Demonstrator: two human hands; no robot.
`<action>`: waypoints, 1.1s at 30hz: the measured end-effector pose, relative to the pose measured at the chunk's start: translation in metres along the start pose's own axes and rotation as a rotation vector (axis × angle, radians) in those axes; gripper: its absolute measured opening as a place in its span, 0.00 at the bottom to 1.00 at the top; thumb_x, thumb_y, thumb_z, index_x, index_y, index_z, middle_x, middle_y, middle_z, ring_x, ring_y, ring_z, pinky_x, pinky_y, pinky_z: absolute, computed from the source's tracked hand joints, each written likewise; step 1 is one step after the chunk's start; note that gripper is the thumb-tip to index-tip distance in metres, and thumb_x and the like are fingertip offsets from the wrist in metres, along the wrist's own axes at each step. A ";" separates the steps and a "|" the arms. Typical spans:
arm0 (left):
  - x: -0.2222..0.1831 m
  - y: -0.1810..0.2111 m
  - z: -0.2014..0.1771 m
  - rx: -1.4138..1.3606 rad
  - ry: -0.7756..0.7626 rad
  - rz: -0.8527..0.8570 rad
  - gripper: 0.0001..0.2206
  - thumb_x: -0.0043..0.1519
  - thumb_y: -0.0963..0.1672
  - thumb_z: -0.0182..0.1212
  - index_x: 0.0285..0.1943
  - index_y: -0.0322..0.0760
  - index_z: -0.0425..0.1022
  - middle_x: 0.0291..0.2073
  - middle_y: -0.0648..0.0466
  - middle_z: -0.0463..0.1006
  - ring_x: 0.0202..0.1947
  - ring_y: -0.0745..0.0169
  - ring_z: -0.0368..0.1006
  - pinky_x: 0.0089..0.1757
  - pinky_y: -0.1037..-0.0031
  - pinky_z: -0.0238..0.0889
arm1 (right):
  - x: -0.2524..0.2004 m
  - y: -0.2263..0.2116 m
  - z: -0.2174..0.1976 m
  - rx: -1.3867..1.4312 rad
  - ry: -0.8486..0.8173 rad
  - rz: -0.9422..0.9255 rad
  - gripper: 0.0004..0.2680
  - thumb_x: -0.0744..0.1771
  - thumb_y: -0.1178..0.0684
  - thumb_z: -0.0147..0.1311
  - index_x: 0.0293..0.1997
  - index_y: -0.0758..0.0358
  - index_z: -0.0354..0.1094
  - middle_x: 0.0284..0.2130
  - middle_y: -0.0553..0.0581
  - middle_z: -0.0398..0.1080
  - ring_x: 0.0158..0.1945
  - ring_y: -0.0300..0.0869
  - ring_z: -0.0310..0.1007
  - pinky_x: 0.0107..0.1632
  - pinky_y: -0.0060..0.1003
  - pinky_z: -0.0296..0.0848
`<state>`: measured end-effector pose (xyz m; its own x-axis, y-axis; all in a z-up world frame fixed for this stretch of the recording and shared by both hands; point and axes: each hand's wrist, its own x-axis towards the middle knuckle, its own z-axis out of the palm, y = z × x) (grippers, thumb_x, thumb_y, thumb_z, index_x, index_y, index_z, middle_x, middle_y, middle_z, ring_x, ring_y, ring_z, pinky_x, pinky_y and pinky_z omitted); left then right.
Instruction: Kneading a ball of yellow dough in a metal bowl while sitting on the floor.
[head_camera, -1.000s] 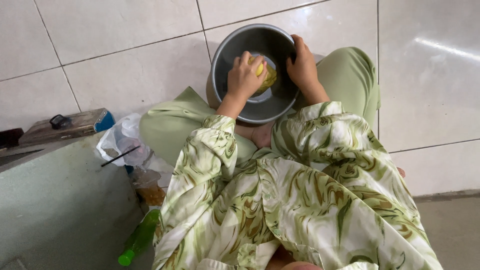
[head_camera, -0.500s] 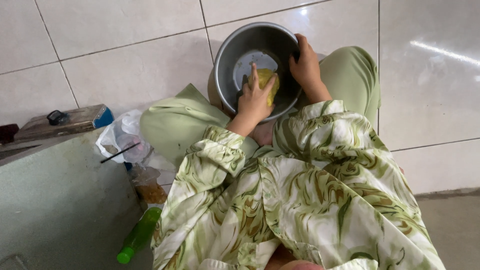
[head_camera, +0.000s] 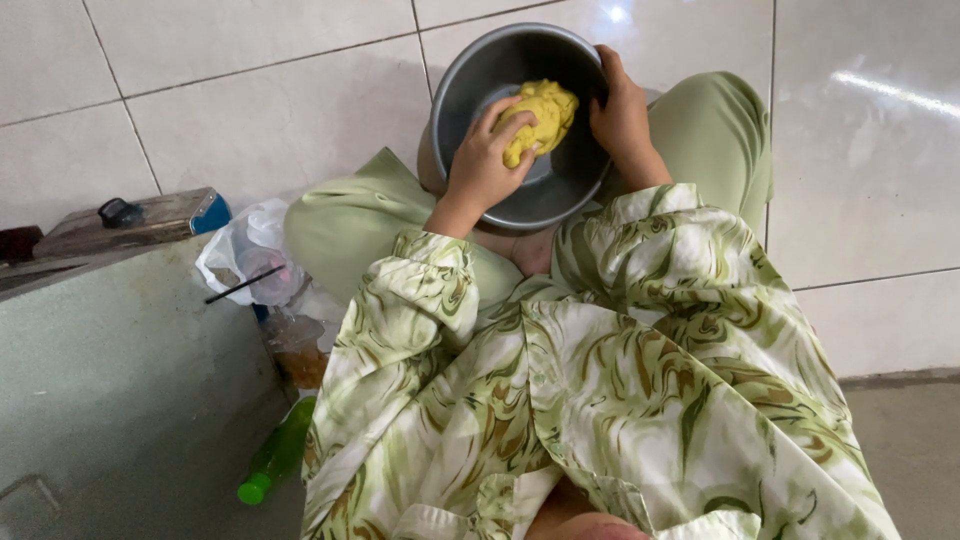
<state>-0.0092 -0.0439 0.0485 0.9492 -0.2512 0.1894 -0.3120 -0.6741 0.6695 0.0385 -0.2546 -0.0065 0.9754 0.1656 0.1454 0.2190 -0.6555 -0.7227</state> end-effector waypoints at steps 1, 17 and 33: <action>-0.003 -0.005 0.002 0.002 -0.001 -0.002 0.14 0.53 0.42 0.62 0.47 0.48 0.69 0.54 0.57 0.65 0.50 0.52 0.69 0.48 0.66 0.67 | 0.001 0.000 0.001 0.002 -0.001 0.001 0.23 0.59 0.72 0.47 0.58 0.61 0.51 0.42 0.71 0.71 0.41 0.61 0.73 0.40 0.49 0.71; -0.004 -0.068 0.084 0.567 -0.285 -0.039 0.37 0.51 0.54 0.67 0.69 0.57 0.51 0.38 0.42 0.68 0.20 0.55 0.69 0.18 0.69 0.64 | 0.007 0.004 0.009 0.009 -0.015 0.041 0.20 0.61 0.70 0.46 0.58 0.60 0.52 0.40 0.70 0.72 0.38 0.60 0.73 0.38 0.48 0.70; -0.028 -0.049 0.083 0.552 -0.507 -0.259 0.44 0.55 0.48 0.65 0.72 0.61 0.32 0.65 0.37 0.37 0.62 0.27 0.44 0.45 0.40 0.62 | 0.012 0.011 0.011 0.056 0.016 0.068 0.22 0.60 0.70 0.46 0.58 0.59 0.54 0.43 0.67 0.72 0.44 0.58 0.74 0.44 0.46 0.71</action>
<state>-0.0238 -0.0615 -0.0492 0.9016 -0.2358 -0.3626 -0.1851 -0.9680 0.1693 0.0520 -0.2514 -0.0203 0.9884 0.1096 0.1050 0.1506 -0.6223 -0.7681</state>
